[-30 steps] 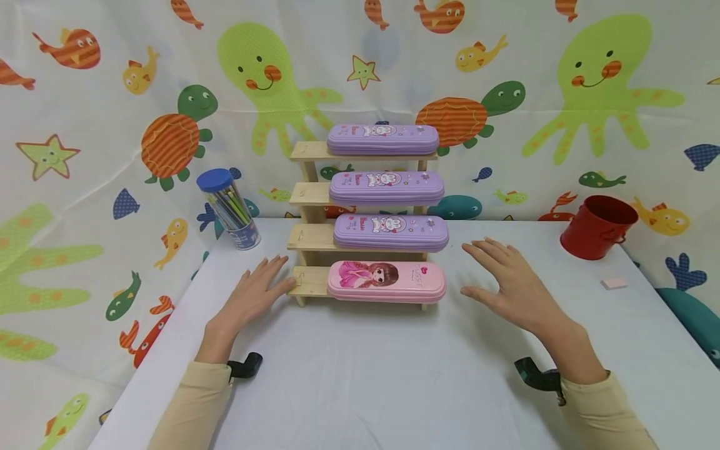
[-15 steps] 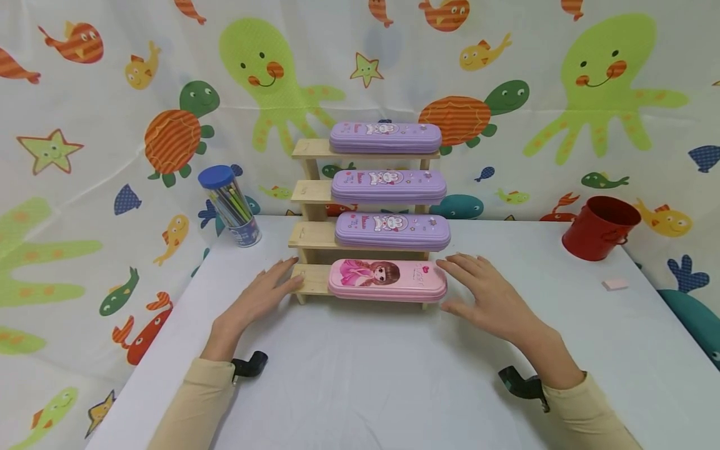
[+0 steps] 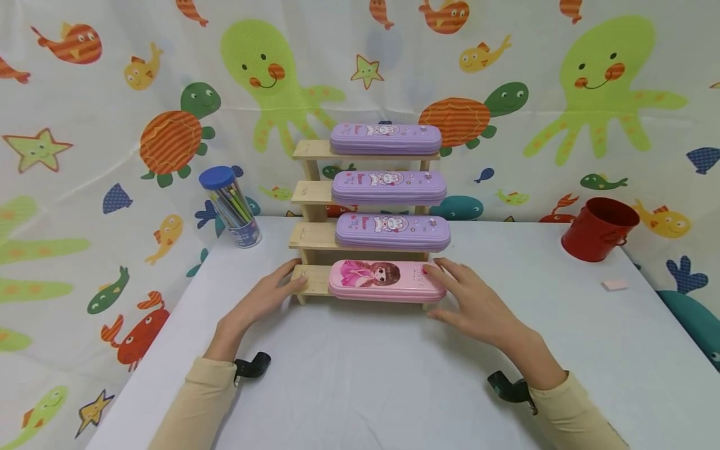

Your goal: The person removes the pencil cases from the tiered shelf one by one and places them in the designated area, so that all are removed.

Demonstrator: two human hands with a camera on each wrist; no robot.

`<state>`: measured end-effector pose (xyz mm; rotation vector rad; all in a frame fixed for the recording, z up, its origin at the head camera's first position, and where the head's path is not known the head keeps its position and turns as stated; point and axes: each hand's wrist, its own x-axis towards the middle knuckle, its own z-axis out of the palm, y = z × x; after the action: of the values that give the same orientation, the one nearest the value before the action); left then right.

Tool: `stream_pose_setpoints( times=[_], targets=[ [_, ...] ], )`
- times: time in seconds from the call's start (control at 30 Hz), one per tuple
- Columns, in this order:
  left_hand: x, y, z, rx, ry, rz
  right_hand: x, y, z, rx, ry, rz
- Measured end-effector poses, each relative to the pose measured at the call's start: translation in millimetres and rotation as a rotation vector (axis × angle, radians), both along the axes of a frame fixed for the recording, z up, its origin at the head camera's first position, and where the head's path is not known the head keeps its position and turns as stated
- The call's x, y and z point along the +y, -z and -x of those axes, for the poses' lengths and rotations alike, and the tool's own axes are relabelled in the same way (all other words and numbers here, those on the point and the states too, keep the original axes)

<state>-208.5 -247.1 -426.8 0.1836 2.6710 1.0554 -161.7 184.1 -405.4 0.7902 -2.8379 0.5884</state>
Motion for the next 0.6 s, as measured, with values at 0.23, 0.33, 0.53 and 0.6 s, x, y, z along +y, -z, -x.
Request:
stream_pose_setpoints(
  times=[0.23, 0.33, 0.53, 0.6],
  targets=[
    [3.7, 0.7, 5.2, -0.032, 0.008, -0.067, -7, 1.4, 2.1, -0.004, 0.006, 0.039],
    [4.4, 2.0, 7.9, -0.056, 0.016, -0.125, -10, 1.5, 2.9, -0.005, 0.004, 0.07],
    [2.2, 7.4, 12.8, -0.089, 0.035, -0.211, -15, 2.4, 3.9, -0.023, 0.015, 0.084],
    [1.0, 8.1, 13.0, -0.103, 0.03, -0.232, -17, 1.2, 4.5, -0.034, 0.022, 0.082]
  ],
)
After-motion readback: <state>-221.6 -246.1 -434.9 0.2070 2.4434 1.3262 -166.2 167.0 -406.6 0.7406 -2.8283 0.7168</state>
